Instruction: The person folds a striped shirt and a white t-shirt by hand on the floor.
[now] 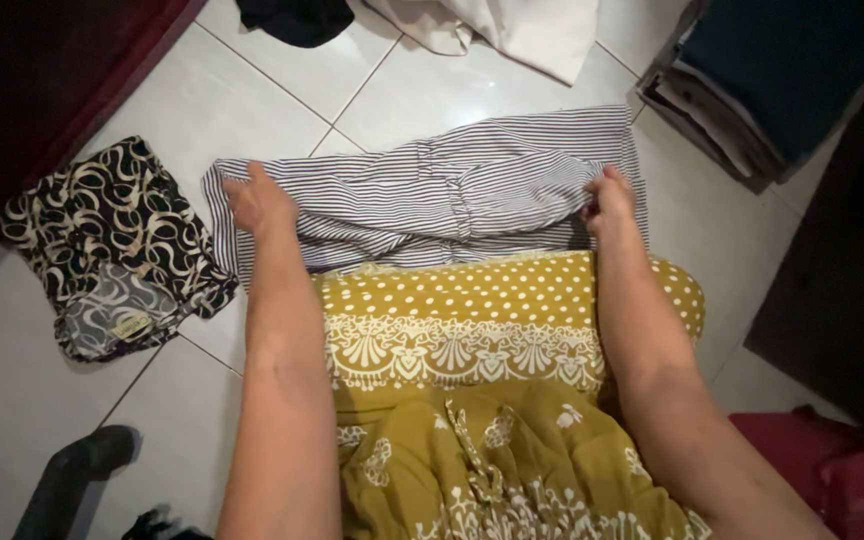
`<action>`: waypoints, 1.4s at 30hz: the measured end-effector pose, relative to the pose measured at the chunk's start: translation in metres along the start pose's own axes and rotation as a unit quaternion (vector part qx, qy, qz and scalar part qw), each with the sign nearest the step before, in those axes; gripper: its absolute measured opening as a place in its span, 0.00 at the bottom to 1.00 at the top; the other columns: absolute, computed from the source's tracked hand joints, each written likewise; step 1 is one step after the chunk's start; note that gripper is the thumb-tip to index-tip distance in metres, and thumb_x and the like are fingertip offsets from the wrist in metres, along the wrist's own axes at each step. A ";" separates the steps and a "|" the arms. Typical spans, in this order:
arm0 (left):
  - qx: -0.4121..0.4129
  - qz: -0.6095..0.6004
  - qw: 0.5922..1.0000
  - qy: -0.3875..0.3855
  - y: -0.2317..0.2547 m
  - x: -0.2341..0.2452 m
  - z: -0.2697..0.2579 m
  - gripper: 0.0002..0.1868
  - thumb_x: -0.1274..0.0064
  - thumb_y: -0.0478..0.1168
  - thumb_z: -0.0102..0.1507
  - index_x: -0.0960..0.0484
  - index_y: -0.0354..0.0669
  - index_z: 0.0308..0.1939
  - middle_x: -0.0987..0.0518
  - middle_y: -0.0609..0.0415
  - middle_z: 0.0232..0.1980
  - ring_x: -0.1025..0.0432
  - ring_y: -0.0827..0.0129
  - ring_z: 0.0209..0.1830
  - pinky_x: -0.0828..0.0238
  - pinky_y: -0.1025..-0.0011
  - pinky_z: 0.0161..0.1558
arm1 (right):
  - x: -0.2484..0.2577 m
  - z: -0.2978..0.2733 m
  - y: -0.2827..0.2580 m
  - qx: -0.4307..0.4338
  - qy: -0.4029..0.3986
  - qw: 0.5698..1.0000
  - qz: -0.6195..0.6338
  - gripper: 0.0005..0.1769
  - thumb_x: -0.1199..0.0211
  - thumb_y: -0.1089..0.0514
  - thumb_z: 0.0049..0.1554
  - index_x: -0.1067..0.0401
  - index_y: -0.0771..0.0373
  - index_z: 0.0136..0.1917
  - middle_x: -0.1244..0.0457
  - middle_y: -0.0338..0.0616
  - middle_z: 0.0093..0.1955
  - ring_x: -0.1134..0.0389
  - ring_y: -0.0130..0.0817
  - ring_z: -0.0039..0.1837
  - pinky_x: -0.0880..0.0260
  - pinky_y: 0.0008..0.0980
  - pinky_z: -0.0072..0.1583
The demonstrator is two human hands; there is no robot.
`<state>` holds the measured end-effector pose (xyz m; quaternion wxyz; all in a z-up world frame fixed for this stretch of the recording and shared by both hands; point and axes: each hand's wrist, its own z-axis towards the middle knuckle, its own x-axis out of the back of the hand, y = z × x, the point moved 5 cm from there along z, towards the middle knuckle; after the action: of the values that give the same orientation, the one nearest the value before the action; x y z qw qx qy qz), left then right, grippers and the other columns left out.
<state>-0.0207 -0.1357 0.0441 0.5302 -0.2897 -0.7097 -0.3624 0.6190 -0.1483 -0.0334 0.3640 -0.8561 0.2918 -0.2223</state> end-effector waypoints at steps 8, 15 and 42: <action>-0.155 0.007 0.964 -0.216 -0.051 -0.150 0.073 0.12 0.43 0.44 0.65 0.15 0.46 0.50 0.20 0.37 0.61 0.26 0.42 0.59 0.31 0.55 0.62 | -0.015 0.002 -0.024 0.210 -0.011 0.970 -0.125 0.29 0.41 0.72 0.51 0.29 0.66 0.67 0.31 0.43 0.61 0.28 0.32 0.56 0.28 0.29 0.53; -0.008 -0.206 0.978 0.043 -0.045 -0.088 0.058 0.19 0.38 0.34 0.53 0.19 0.42 0.48 0.24 0.41 0.56 0.28 0.47 0.56 0.32 0.60 0.59 | -0.003 -0.010 -0.044 0.385 0.020 0.922 -0.030 0.36 0.42 0.78 0.46 0.30 0.69 0.68 0.33 0.51 0.68 0.32 0.38 0.68 0.33 0.33 0.68; -0.185 -0.197 0.878 -0.396 -0.008 -0.108 -0.002 0.11 0.35 0.45 0.50 0.12 0.41 0.26 0.15 0.53 0.28 0.23 0.67 0.27 0.26 0.67 0.32 | -0.005 0.025 -0.002 0.207 0.108 0.972 -0.030 0.21 0.44 0.74 0.51 0.23 0.75 0.57 0.29 0.52 0.54 0.27 0.38 0.50 0.27 0.31 0.50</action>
<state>0.0032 -0.1449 -0.0615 0.0594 -0.3562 -0.8228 -0.4389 0.6304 -0.1313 -0.0486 0.4932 -0.7414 0.2512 -0.3793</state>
